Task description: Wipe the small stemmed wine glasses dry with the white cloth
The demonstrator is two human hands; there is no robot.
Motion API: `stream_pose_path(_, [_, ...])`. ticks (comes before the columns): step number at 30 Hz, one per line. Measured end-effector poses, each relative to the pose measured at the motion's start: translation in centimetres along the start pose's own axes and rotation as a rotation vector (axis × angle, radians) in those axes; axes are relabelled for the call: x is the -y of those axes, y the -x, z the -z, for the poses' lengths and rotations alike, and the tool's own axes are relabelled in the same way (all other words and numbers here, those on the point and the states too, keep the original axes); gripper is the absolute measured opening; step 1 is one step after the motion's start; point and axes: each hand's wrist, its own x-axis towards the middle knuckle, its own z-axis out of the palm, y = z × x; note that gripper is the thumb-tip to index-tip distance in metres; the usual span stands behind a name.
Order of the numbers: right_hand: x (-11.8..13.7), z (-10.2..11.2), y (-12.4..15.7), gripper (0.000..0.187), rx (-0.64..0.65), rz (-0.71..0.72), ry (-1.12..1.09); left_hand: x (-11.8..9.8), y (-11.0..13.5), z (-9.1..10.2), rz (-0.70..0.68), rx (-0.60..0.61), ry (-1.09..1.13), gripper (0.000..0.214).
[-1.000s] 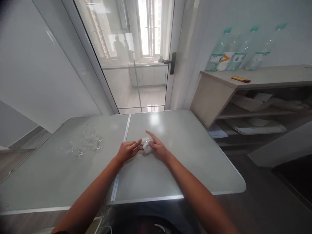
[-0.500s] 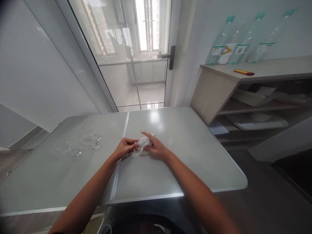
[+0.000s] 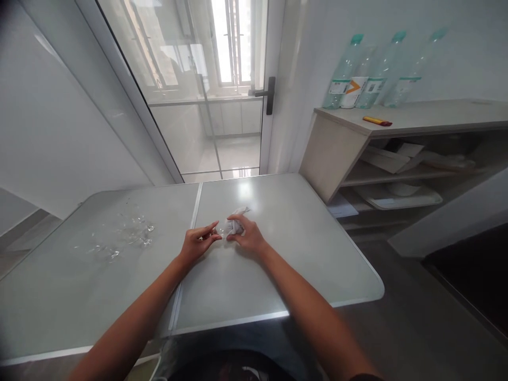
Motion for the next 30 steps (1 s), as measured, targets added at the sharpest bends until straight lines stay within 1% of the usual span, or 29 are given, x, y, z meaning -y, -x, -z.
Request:
stream_pose_path(1, [0.1, 0.0, 0.0, 0.058, 0.017, 0.007, 0.001, 0.0, 0.0, -0.1, 0.019, 0.008, 0.028, 0.05])
stream_pose_path(2, [0.2, 0.1, 0.0, 0.064, 0.066, 0.015, -0.008, 0.0, 0.1, -0.1, 0.023, 0.03, 0.034, 0.05])
stream_pose_path(5, [0.5, 0.3, 0.0, 0.081, 0.29, 0.027, -0.048, 0.2, 0.5, 0.1, -0.018, 0.13, -0.027, 0.045])
stream_pose_path(6, [0.6, 0.4, -0.1, 0.083, 0.333, 0.026, -0.05, 0.4, 0.6, 0.2, -0.036, 0.152, -0.052, 0.043])
stream_pose_path(8, [0.5, 0.3, -0.1, 0.083, 0.336, 0.002, -0.062, 0.5, 0.7, 0.3, -0.059, 0.156, -0.092, 0.042])
stream_pose_path(9, [0.4, 0.2, -0.1, 0.081, 0.302, -0.015, -0.079, 0.5, 0.6, 0.2, -0.06, 0.144, -0.104, 0.043])
stream_pose_path(11, [0.2, -0.1, 0.0, 0.069, 0.187, -0.035, -0.105, 0.3, 0.4, 0.0, -0.039, 0.107, -0.115, 0.046])
stream_pose_path(14, [-0.1, -0.6, 0.1, 0.05, 0.0, -0.009, -0.094, -0.3, 0.0, -0.5, 0.017, 0.043, -0.093, 0.049])
stream_pose_path(16, [-0.2, -0.4, 0.0, 0.041, -0.111, -0.001, -0.081, -0.6, 0.0, -0.7, 0.047, -0.005, -0.054, 0.049])
stream_pose_path(18, [-0.3, 0.3, -0.2, 0.039, -0.224, -0.036, -0.123, -0.5, 0.1, -0.5, 0.064, -0.043, -0.012, 0.049])
stream_pose_path(20, [-0.3, 1.3, -0.5, 0.043, -0.323, -0.074, -0.222, -0.2, 0.3, -0.2, 0.052, -0.061, -0.002, 0.046])
stream_pose_path(21, [-0.2, 1.7, -0.6, 0.045, -0.348, -0.082, -0.278, 0.0, 0.4, -0.1, 0.031, -0.065, -0.013, 0.045])
stream_pose_path(22, [-0.2, 2.0, -0.8, 0.048, -0.344, -0.084, -0.327, 0.2, 0.5, 0.1, 0.004, -0.07, -0.031, 0.044])
stream_pose_path(23, [-0.1, 2.2, -0.8, 0.049, -0.3, -0.087, -0.366, 0.3, 0.5, 0.2, -0.028, -0.076, -0.055, 0.043])
stream_pose_path(24, [0.0, 2.2, -0.8, 0.05, -0.222, -0.095, -0.392, 0.4, 0.5, 0.3, -0.065, -0.081, -0.082, 0.043])
stream_pose_path(27, [0.2, 1.9, -0.7, 0.056, 0.055, -0.154, -0.396, 0.5, 0.5, 0.6, -0.197, -0.053, -0.155, 0.045])
stream_pose_path(28, [0.2, 1.7, -0.7, 0.058, 0.11, -0.174, -0.377, 0.3, 0.5, 0.7, -0.254, -0.02, -0.18, 0.046])
stream_pose_path(30, [0.1, 1.3, -0.6, 0.056, 0.16, -0.206, -0.316, -0.1, 0.5, 0.8, -0.38, 0.053, -0.233, 0.048])
